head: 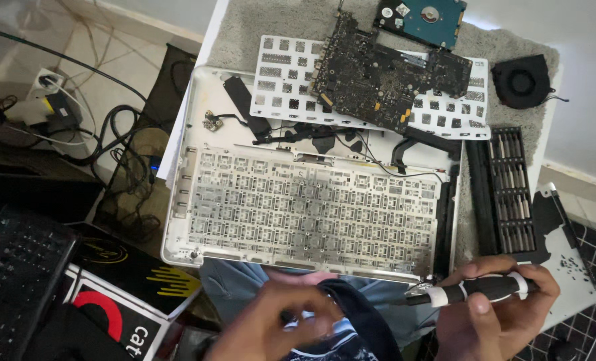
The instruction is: The person uses a screwdriver to remove screws from the back of a disassembled laptop keyboard frame. The person repeatedly unscrews and places screws aside while working on the laptop base.
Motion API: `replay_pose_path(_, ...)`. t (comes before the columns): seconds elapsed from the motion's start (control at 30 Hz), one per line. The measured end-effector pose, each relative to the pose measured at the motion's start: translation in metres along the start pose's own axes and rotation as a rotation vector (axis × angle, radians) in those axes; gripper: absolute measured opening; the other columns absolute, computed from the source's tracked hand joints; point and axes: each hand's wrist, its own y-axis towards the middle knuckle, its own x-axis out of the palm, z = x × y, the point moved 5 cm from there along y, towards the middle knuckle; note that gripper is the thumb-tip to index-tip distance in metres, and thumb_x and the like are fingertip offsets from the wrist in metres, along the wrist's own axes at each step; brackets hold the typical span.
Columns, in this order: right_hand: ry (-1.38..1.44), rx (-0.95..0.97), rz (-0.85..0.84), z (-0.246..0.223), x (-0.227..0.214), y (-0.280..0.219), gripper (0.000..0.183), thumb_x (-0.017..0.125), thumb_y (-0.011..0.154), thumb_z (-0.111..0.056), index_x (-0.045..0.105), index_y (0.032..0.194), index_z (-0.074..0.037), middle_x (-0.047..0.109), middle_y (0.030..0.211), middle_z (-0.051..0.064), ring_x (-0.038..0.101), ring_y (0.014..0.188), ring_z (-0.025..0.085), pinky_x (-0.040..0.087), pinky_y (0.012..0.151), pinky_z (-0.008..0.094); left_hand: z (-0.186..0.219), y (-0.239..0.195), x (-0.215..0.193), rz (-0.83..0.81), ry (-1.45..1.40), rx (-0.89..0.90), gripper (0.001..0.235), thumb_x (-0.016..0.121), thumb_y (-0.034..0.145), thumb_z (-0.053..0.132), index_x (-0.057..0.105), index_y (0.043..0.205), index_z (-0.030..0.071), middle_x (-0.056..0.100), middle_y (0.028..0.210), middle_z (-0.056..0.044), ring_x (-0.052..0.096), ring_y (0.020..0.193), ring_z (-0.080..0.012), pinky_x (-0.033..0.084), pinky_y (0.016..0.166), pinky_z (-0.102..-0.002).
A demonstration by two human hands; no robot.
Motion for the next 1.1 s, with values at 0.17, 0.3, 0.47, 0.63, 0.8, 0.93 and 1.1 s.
replay_pose_path(0.17,-0.051,0.016,0.025,-0.010,0.010,-0.006,0.048,0.071,0.100,-0.028,0.044,0.140,-0.021,0.057,0.112,0.013,0.060,0.093,0.019,0.060,0.070,0.029,-0.029,0.038,0.018,0.133,-0.519,-0.071,0.053,0.050,0.111,0.042,0.080,0.108,-0.001,0.084,0.095,-0.016,0.077,0.084,-0.0235,0.059,0.067,-0.032)
replay_pose_path(0.3,-0.031,-0.020,0.016,-0.004,0.005,-0.004,0.050,0.072,0.100,-0.029,0.044,0.140,-0.020,0.057,0.111,0.015,0.059,0.091,0.019,0.059,0.067,0.028,-0.030,0.035,0.010,0.349,-0.400,-0.302,0.062,0.057,0.101,0.053,0.086,0.072,0.007,0.092,0.089,-0.006,0.072,0.066,-0.0132,0.058,0.084,-0.032)
replay_pose_path(0.47,0.000,-0.022,-0.028,-0.006,0.003,-0.005,0.049,0.074,0.099,-0.026,0.047,0.140,-0.022,0.057,0.105,0.012,0.061,0.083,0.019,0.061,0.070,0.029,-0.033,0.027,0.005,0.347,-0.428,-0.276,0.062,0.060,0.097,0.054,0.081,0.069,0.003,0.096,0.107,-0.010,0.079,0.076,-0.0162,0.054,0.073,-0.032)
replay_pose_path(0.63,0.009,-0.042,-0.011,0.001,-0.010,-0.003,0.052,0.073,0.099,-0.025,0.045,0.143,-0.021,0.057,0.108,0.014,0.061,0.084,0.019,0.062,0.072,0.029,-0.049,0.031,0.007,0.301,-0.361,-0.283,0.066,0.056,0.099,0.059,0.087,0.073,0.006,0.082,0.071,-0.007,0.068,0.070,-0.0155,0.052,0.094,-0.036)
replay_pose_path(0.8,-0.009,-0.056,0.057,-0.009,-0.021,0.002,0.052,0.072,0.100,-0.027,0.047,0.146,-0.025,0.059,0.116,0.009,0.057,0.104,0.017,0.053,0.080,0.027,-0.070,0.052,0.039,0.059,-0.412,-0.094,0.055,0.050,0.108,0.054,0.086,0.094,0.014,0.089,0.108,-0.005,0.083,0.120,-0.0235,0.037,0.133,-0.049)
replay_pose_path(0.93,-0.138,-0.115,0.106,-0.003,-0.036,0.007,0.051,0.070,0.103,-0.026,0.044,0.147,-0.022,0.057,0.115,0.011,0.058,0.103,0.019,0.058,0.089,0.034,-0.057,0.060,0.055,-0.002,-0.426,-0.046,0.068,0.037,0.109,0.060,0.087,0.111,0.014,0.049,0.083,-0.001,0.050,0.085,-0.0199,0.034,0.097,-0.042)
replay_pose_path(1.1,-0.152,-0.144,0.091,-0.002,-0.034,0.011,0.052,0.074,0.102,-0.027,0.043,0.143,-0.020,0.057,0.110,0.015,0.059,0.089,0.023,0.058,0.073,0.036,-0.069,0.067,0.069,0.111,-0.675,0.115,0.071,0.044,0.113,0.051,0.038,0.051,0.018,0.014,0.049,0.001,0.066,0.062,-0.0170,0.062,0.114,-0.055)
